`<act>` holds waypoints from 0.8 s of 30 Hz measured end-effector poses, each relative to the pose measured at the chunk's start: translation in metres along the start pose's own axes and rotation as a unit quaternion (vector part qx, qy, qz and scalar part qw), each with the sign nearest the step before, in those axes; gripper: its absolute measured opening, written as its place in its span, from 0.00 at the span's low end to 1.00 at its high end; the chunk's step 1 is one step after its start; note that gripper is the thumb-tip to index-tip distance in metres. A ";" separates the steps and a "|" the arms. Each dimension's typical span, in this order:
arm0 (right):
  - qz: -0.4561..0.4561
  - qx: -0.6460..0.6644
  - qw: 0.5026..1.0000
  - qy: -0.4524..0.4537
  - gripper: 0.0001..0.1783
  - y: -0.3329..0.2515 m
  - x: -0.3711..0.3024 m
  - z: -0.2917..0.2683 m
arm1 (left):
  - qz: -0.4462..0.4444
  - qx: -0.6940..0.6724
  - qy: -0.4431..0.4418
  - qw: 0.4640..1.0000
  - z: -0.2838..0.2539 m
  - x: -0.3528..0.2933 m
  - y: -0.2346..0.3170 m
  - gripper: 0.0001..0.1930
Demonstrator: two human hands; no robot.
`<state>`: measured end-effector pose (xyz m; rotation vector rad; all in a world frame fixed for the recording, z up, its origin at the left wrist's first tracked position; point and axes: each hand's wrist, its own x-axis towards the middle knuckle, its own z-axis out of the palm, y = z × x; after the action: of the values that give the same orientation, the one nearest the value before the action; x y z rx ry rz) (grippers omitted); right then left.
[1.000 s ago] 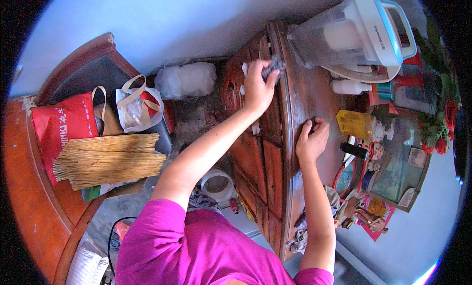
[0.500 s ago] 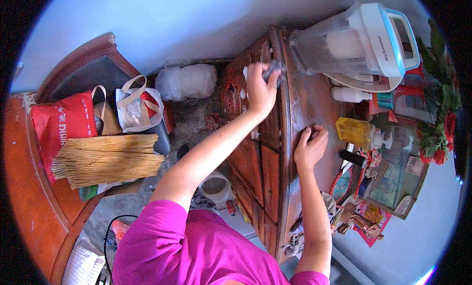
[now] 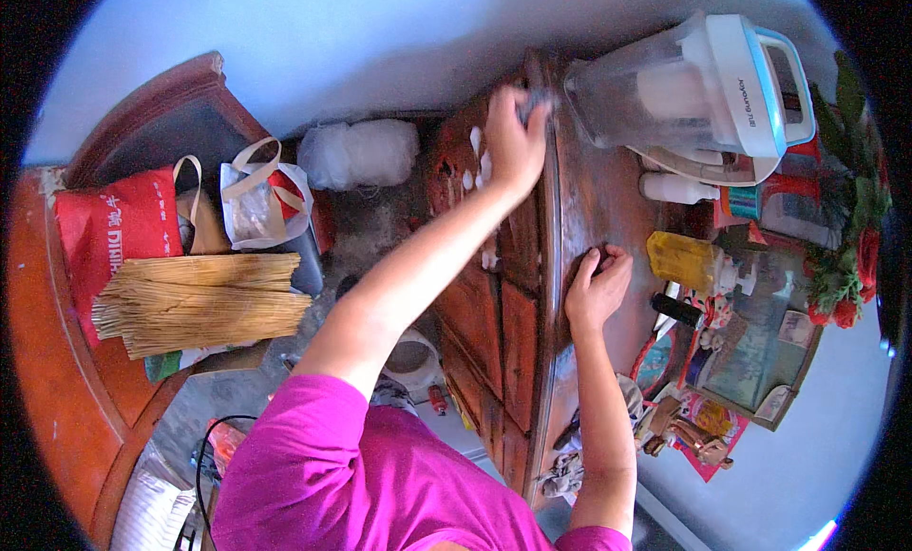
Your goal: The person scrubs a wooden cabinet with a steel wool pad, sprays a white cleaning foam, and wipes the surface with a cloth. They repeat the scrubbing and wiping on the cabinet's side and top, handling the spray bottle and cleaning cloths throughout.
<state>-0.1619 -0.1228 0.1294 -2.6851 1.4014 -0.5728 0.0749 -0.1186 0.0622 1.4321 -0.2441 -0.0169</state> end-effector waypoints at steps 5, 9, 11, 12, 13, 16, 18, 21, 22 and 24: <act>-0.023 0.007 1.000 -0.005 0.18 -0.013 0.004 0.002 | 0.032 0.013 0.118 0.992 0.013 0.076 -0.016 0.16; 0.005 0.001 1.000 -0.001 0.17 -0.006 -0.002 -0.001 | -0.003 0.014 -0.048 0.999 -0.019 -0.025 0.001 0.14; 0.010 -0.018 1.000 -0.007 0.17 -0.003 -0.001 -0.002 | -0.026 -0.020 -0.092 0.995 -0.038 -0.071 0.013 0.15; 0.003 -0.010 1.000 -0.002 0.17 -0.004 0.001 0.000 | 0.012 0.007 -0.069 0.998 -0.040 -0.076 0.014 0.14; -0.002 -0.002 1.000 0.003 0.18 -0.005 0.003 0.001 | 0.035 0.019 -0.061 0.997 -0.033 -0.065 0.008 0.14; -0.010 0.000 1.000 -0.003 0.18 -0.001 -0.003 0.001 | 0.089 0.063 -0.044 0.993 -0.013 0.000 0.017 0.14; -0.020 0.007 1.000 0.004 0.19 -0.009 0.001 0.002 | 0.128 0.114 0.015 0.985 -0.006 0.046 0.010 0.14; -0.040 0.013 0.999 0.019 0.18 -0.007 0.002 0.003 | 0.148 0.149 -0.020 0.978 -0.012 0.052 0.018 0.13; -0.047 0.013 0.999 0.022 0.18 -0.006 0.002 0.002 | 0.160 0.153 -0.054 0.974 -0.020 0.031 0.020 0.12; -0.037 0.004 0.999 0.025 0.18 -0.003 0.002 -0.001 | 0.132 0.139 -0.142 0.971 -0.042 -0.027 0.031 0.10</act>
<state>-0.1587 -0.1223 0.1312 -2.7437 1.3133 -0.6545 0.0513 -0.0691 0.0834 1.6639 -0.6949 0.0313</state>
